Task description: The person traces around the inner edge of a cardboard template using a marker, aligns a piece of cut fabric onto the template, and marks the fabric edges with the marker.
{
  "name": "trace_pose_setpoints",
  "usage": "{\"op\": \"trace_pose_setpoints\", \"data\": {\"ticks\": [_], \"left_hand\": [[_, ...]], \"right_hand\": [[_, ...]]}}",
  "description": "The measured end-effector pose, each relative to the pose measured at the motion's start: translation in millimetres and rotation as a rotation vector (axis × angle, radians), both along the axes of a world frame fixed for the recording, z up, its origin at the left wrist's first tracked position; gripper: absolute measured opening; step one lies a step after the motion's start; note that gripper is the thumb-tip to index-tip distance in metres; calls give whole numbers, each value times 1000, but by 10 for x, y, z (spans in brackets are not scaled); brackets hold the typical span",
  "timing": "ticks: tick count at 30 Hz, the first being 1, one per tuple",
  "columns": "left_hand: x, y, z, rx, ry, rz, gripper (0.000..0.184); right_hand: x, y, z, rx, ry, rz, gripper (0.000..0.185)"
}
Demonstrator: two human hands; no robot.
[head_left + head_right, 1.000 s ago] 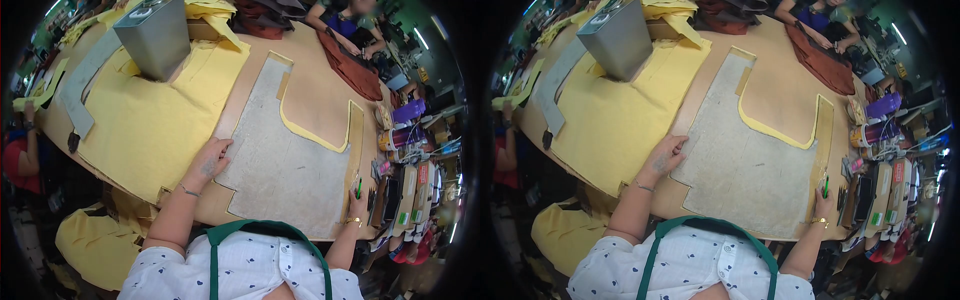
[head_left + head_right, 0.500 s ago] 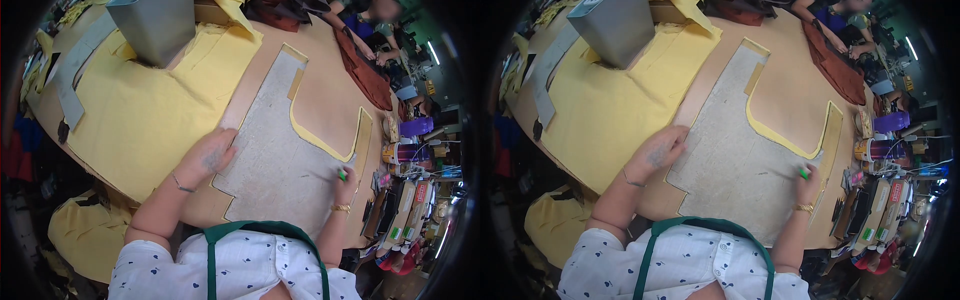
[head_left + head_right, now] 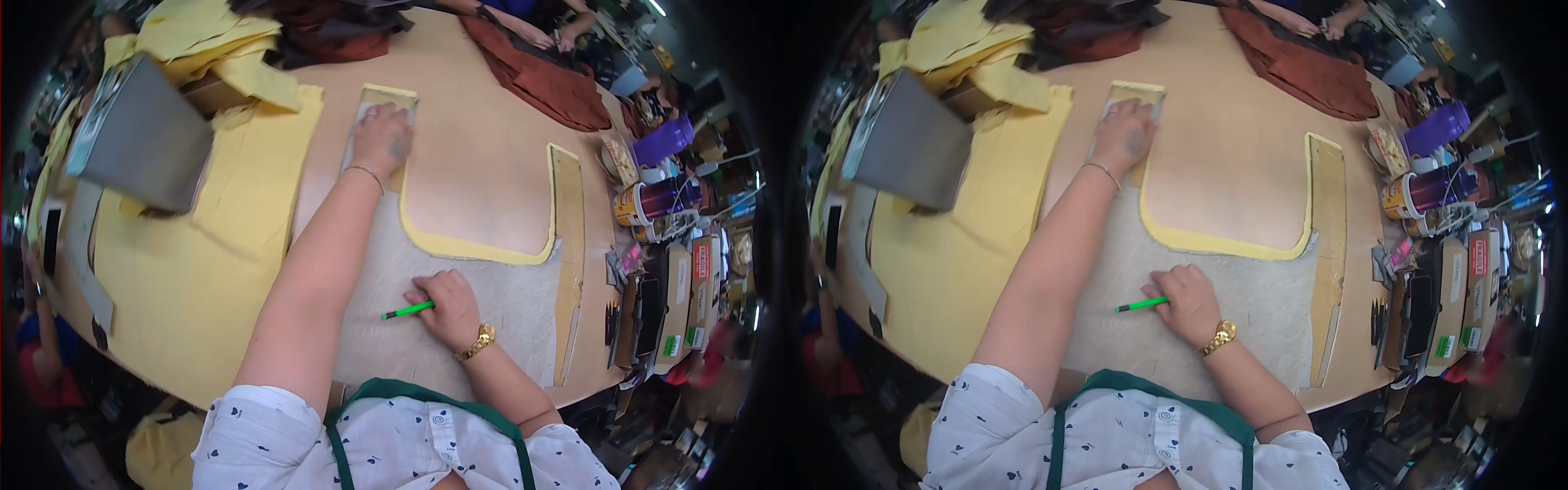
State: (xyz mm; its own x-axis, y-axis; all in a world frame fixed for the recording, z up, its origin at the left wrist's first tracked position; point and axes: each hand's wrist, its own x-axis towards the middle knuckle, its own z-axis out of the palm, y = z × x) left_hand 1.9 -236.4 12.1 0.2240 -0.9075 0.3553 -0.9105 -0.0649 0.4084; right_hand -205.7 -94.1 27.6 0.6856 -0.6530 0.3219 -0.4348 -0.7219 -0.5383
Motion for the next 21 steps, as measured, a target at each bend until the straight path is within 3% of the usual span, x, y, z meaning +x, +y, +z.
{"op": "trace_pose_setpoints", "data": {"ticks": [3, 8, 11, 13, 14, 15, 17, 21], "left_hand": [[32, -177, -52, 15, -85, 126, 38], [56, -205, -76, 75, -10, 120, 42], [77, -215, -76, 95, -4, 113, 45], [42, -195, -31, 119, 10, 118, 47], [33, -189, -27, 132, -2, 117, 49], [31, -180, -20, 143, -16, 117, 50], [40, -178, -5, 157, -29, 116, 52], [10, -175, 6, 185, 14, 129, 50]], "right_hand": [[-38, -34, 9, 57, -19, 14, 18], [-93, -116, 17, 196, -112, 62, 16], [-111, -433, 36, 561, -254, -50, 14], [33, -980, 185, 547, -169, -173, 10], [135, -1284, 280, 420, -85, -190, 13], [223, -1613, 133, 481, -106, -254, 20], [529, -2152, 154, 565, -171, -309, 22], [1065, -2887, 37, 880, -573, -271, 24]]}}
